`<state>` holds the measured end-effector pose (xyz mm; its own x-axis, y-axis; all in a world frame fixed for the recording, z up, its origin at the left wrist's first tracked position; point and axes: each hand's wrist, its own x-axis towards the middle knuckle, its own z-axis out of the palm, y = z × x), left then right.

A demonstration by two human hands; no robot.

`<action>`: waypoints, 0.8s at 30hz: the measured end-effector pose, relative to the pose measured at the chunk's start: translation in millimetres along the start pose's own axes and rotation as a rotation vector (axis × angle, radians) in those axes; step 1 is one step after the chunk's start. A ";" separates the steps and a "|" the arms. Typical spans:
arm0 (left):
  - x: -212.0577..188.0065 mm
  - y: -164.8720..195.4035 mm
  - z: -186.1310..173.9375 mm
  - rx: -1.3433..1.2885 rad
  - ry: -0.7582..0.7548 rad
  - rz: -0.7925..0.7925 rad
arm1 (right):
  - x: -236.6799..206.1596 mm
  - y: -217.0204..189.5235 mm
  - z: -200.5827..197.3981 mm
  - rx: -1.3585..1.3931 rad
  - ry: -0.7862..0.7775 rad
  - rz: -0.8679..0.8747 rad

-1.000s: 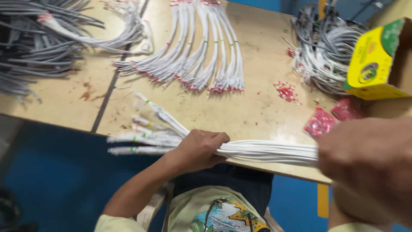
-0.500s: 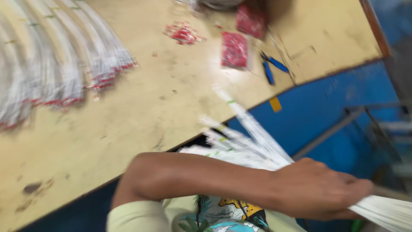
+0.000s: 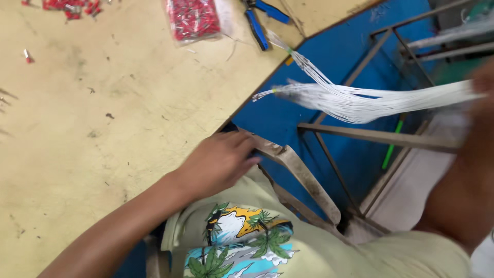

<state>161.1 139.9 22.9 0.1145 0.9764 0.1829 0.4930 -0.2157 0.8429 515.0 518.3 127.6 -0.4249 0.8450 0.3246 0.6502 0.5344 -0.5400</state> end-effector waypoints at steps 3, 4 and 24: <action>-40.9 -6.6 -20.5 0.052 0.010 -0.118 | -26.4 61.0 75.4 -0.212 -0.182 0.111; -52.4 -5.3 -22.7 0.047 0.030 -0.132 | -36.0 75.7 99.7 -0.239 -0.244 0.128; -91.7 -24.4 3.2 -0.022 0.266 -0.238 | -28.6 152.3 127.4 0.573 0.156 0.358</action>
<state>141.4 55.6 -16.0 -0.2312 0.9675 0.1026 0.4602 0.0158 0.8877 545.9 573.2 -62.8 -0.1225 0.9832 0.1350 0.2801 0.1648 -0.9457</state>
